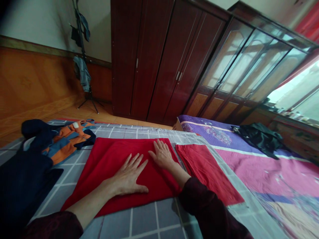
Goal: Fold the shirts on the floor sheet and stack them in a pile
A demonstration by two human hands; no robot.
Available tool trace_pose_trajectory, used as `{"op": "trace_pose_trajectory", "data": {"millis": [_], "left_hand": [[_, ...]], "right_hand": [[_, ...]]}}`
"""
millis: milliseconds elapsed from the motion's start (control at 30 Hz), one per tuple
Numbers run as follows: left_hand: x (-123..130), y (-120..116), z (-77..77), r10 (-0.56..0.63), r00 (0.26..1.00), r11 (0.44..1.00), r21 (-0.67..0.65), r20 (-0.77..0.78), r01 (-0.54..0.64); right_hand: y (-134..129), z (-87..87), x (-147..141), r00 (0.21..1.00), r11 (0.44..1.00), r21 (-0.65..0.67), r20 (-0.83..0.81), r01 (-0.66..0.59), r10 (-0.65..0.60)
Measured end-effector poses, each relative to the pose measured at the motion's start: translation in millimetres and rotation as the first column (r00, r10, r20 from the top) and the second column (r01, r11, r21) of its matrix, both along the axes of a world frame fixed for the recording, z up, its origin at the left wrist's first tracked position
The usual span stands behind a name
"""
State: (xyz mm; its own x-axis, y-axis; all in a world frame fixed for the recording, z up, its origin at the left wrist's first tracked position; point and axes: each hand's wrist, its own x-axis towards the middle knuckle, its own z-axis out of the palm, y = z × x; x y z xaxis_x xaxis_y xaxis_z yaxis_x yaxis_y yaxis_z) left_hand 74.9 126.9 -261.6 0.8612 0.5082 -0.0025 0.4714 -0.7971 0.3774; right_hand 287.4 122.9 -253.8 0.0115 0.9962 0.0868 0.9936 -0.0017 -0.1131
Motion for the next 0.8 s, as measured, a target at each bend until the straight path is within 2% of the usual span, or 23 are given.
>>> {"op": "trace_pose_trajectory", "data": {"millis": [133,267,367,467,567,667,733,800], "left_hand": [[-9,23,3.7,0.179,0.980,0.974,0.127,0.086,-0.189],[-23,46,-6.9,0.331,0.942,0.913,0.232,0.055,-0.335],[-27,51,-16.8,0.417,0.909,0.884,0.233,-0.003,-0.405],[-25,49,-20.8,0.462,0.887,0.864,0.235,-0.016,-0.446],[-24,48,-19.8,0.472,0.882,0.856,0.242,-0.008,-0.456],[-25,47,-17.6,0.468,0.884,0.858,0.244,-0.009,-0.452],[-25,47,-16.5,0.464,0.886,0.861,0.242,-0.012,-0.448],[-25,47,-16.1,0.463,0.886,0.863,0.237,-0.018,-0.446]], "right_hand": [[4,4.1,-45,0.966,0.968,0.008,-0.059,-0.250,0.250],[12,-3.6,-72,0.937,0.941,0.013,-0.088,-0.338,0.338],[18,-13.5,-62,0.946,0.948,-0.004,-0.059,-0.319,0.318],[26,-19.5,-34,0.983,0.983,-0.037,-0.015,-0.181,0.181],[33,-18.8,-8,0.998,0.997,-0.051,0.002,-0.057,0.057],[31,-14.6,-7,1.000,0.999,-0.037,0.013,0.018,-0.017],[23,-13.1,-21,1.000,1.000,-0.013,0.020,-0.003,0.004],[11,-13.8,-39,0.990,0.990,0.005,0.007,-0.143,0.143]]}}
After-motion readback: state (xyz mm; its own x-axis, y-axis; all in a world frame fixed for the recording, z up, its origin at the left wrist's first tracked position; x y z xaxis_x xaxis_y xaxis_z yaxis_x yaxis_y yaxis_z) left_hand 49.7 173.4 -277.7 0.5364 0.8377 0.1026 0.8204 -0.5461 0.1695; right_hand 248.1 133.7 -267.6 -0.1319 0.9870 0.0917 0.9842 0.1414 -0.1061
